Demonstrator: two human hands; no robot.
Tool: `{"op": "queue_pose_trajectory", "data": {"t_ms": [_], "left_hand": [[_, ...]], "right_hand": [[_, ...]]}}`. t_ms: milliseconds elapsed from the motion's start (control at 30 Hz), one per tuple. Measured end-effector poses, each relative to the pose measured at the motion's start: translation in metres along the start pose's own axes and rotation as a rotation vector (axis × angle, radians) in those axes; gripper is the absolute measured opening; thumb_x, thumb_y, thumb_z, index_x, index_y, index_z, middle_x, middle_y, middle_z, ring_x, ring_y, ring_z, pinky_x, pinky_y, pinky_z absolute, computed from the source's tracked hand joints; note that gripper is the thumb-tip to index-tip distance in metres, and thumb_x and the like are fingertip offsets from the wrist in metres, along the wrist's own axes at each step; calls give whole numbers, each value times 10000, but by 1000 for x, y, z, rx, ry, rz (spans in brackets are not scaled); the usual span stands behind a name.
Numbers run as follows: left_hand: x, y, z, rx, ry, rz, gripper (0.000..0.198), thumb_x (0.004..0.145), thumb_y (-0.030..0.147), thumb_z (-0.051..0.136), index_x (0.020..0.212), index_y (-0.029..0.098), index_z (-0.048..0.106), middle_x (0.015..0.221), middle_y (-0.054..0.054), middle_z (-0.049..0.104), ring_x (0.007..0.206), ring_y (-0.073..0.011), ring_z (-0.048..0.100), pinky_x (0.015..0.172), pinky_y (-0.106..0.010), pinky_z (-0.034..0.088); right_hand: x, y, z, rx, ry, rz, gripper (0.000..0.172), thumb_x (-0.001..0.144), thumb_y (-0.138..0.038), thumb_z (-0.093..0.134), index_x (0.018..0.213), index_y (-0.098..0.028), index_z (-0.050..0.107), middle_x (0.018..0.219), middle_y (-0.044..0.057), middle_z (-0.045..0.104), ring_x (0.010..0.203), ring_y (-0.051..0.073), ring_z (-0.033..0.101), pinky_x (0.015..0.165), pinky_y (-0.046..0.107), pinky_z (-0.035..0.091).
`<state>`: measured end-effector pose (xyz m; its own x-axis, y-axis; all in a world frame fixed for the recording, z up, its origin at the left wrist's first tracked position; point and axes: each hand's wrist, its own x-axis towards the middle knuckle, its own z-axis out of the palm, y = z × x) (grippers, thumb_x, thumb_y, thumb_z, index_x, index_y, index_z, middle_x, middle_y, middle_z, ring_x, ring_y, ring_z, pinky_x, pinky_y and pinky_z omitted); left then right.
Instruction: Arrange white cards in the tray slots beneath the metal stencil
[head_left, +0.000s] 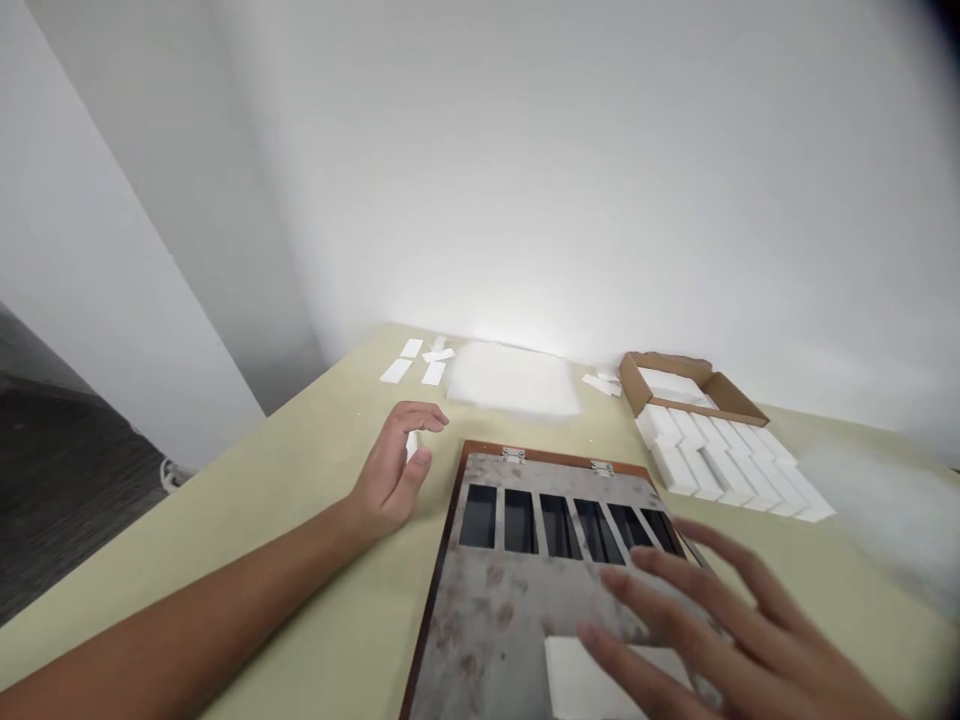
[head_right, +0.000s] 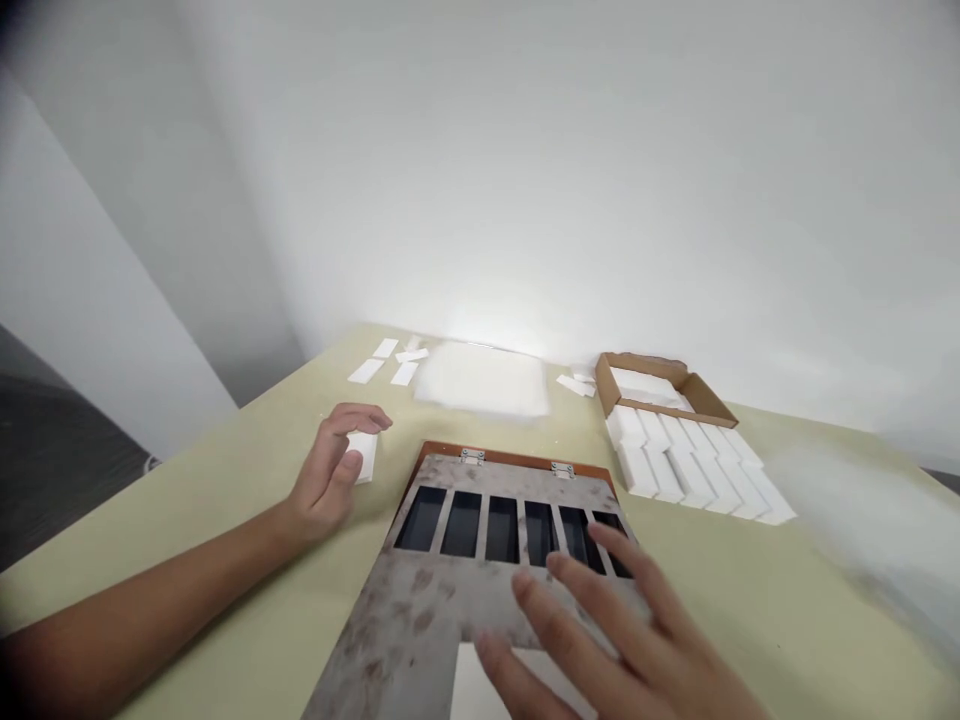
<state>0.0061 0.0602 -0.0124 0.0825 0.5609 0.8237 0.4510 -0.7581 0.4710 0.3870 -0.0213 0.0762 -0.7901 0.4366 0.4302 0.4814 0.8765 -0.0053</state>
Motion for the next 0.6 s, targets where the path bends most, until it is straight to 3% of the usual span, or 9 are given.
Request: {"op": "queue_pose_trajectory", "data": {"t_ms": [67, 200, 333, 400, 533, 600], "left_hand": [[-1, 0, 1, 8, -34, 14, 367, 1067, 476, 581, 1275, 177, 624, 1251, -95, 651, 1133, -252, 647, 1013, -488, 545], [-2, -1, 1, 44, -128, 35, 354, 1066, 462, 588, 1272, 176, 624, 1245, -94, 655, 1123, -249, 654, 999, -479, 555], [10, 1, -5, 130, -226, 16, 376, 1066, 485, 572, 1278, 177, 613, 1258, -98, 646, 1150, -259, 642, 1016, -491, 543], [22, 5, -16, 204, -282, -37, 392, 1085, 497, 513, 1307, 181, 584, 1291, -114, 629, 1182, -266, 625, 1027, -487, 533], [47, 11, -53, 404, -486, -232, 511, 1072, 551, 508, 1491, 261, 473, 1507, -130, 541, 1364, -316, 530, 1142, -490, 460], [53, 11, -72, 484, -647, -321, 746, 987, 630, 624, 1617, 333, 356, 1642, -105, 439, 1494, -386, 420, 1217, -556, 369]], "right_hand": [[-3, -4, 16, -4, -24, -105, 568, 1027, -430, 629, 1568, -502, 472, 1260, -22, 785, 1111, 268, 764, 1217, 508, 470], [0, -8, 33, -146, -15, -278, 353, 1063, -327, 579, 1400, -335, 683, 1178, 3, 815, 1063, 234, 781, 1262, 465, 411], [-3, -5, 46, -237, 94, -300, 319, 1099, -326, 504, 1331, -348, 722, 1172, -36, 814, 1082, 200, 755, 1337, 508, 207], [-7, 0, 49, -217, 136, -272, 340, 1121, -358, 461, 1348, -350, 713, 1182, -41, 804, 1093, 171, 735, 1343, 475, 164], [-34, 20, 46, -138, 157, -123, 554, 1061, -640, 463, 1404, -267, 687, 1337, 72, 720, 1249, 248, 660, 1216, 405, 426], [-62, 30, 49, -101, 205, 24, 561, 1016, -616, 553, 1430, -254, 661, 1435, 109, 645, 1317, 318, 614, 1101, 419, 533]]}}
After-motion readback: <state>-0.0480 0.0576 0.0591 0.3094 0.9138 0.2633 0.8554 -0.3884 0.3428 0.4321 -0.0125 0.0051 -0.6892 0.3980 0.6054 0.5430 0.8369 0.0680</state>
